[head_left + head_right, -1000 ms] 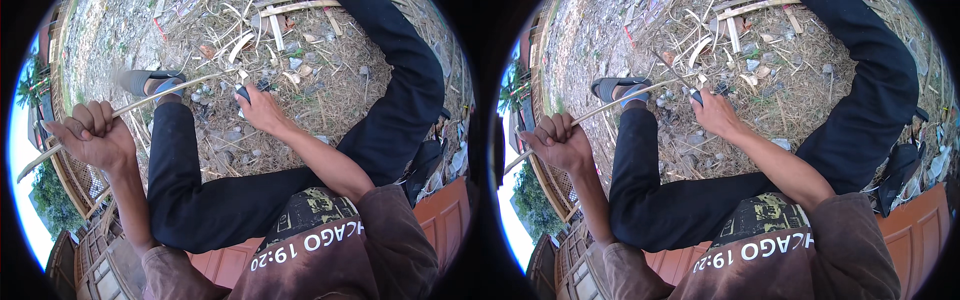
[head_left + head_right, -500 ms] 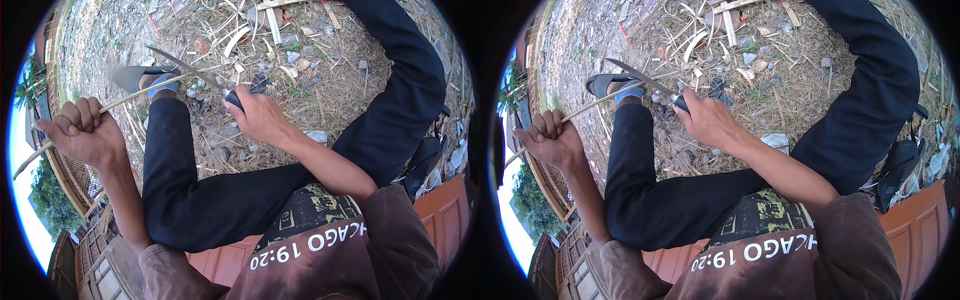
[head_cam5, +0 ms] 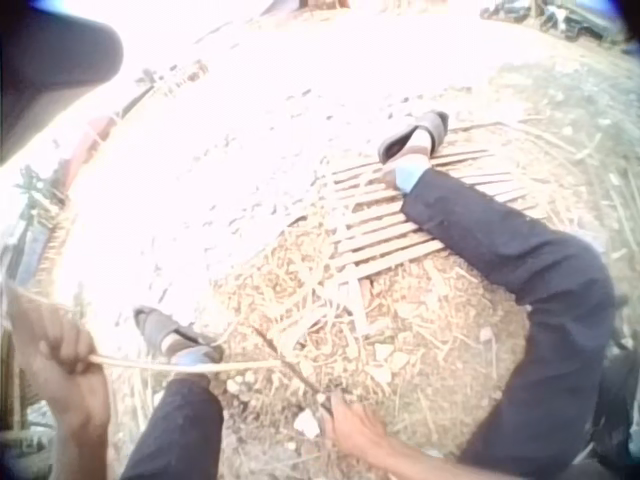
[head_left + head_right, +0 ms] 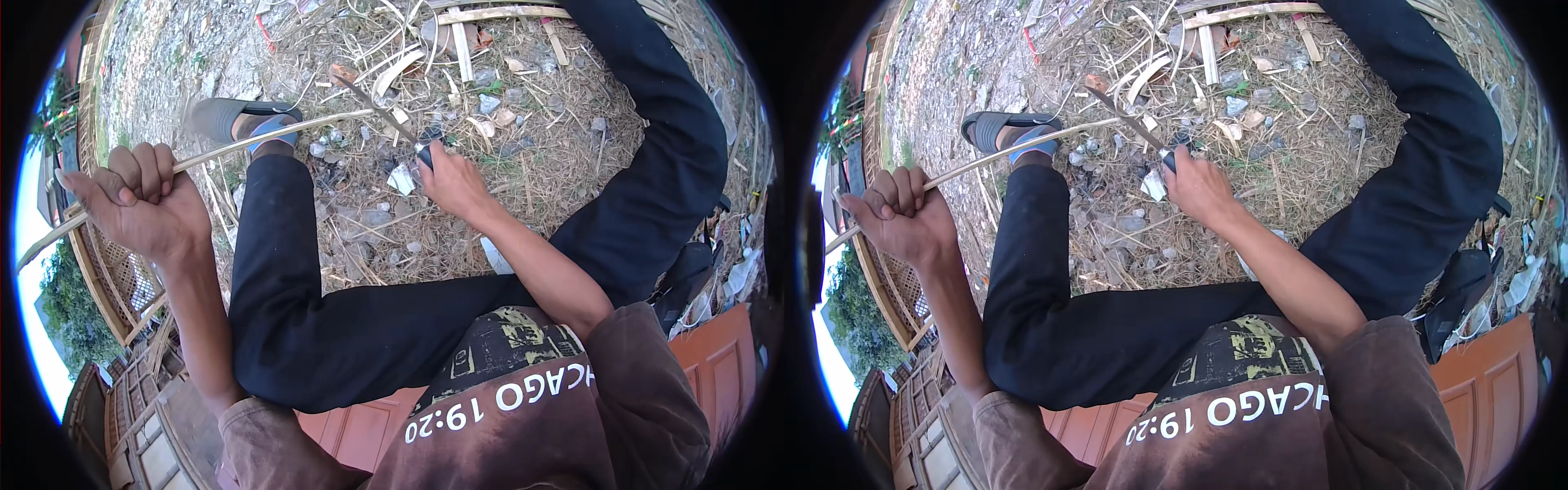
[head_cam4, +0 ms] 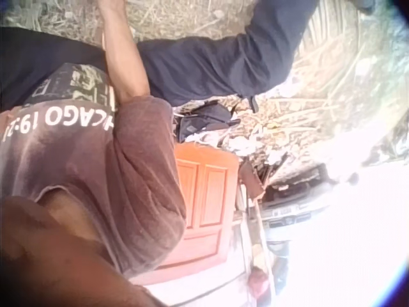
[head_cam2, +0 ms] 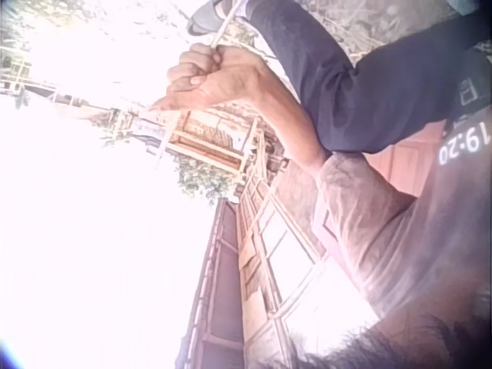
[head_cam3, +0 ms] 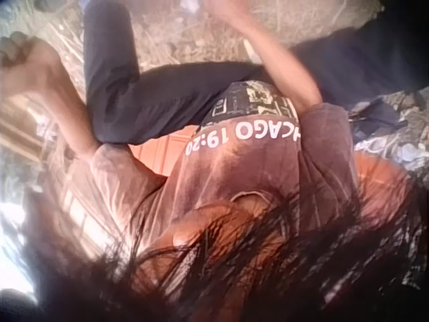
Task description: The person whittles a strip of bamboo with a knife and then uses a hammer to nail a smaller piece of wood into a wooden frame while sitting on the ground.
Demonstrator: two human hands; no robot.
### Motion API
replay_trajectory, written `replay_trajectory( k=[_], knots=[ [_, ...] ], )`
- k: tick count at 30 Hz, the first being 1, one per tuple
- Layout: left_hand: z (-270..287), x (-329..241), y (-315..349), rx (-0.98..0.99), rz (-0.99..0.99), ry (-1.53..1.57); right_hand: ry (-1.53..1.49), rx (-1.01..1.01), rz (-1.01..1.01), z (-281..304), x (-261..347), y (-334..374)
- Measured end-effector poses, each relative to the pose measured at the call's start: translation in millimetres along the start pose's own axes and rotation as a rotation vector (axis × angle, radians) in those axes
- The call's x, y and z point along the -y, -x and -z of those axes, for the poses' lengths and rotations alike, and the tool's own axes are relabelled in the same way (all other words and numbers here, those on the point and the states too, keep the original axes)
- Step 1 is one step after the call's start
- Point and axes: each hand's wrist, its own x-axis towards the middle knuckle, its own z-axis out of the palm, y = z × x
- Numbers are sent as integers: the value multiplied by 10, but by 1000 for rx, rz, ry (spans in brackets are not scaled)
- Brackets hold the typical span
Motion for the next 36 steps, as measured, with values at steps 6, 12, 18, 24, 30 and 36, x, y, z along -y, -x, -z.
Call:
replay_trajectory(
  k=[6, 12, 18, 24, 30, 36],
  knots=[
    [-128, 9, 73, 5, 5, 4, -105, 94, -122, 133, 143, 0],
    [-50, 7, 99, -37, 22, 11, -109, 70, 118, 307, 559, 259],
    [-68, 3, 67, -112, 13, -26, -26, 54, -22, 132, 114, 163],
    [-64, 32, 35, -177, 8, -73, -333, 94, -223, 47, -80, -28],
    [305, 31, 14, 77, 46, 158, -395, 100, -191, 272, 123, 76],
    [405, 86, -54, 376, 88, 346, -405, 34, -175, 374, 111, 44]
  ],
)
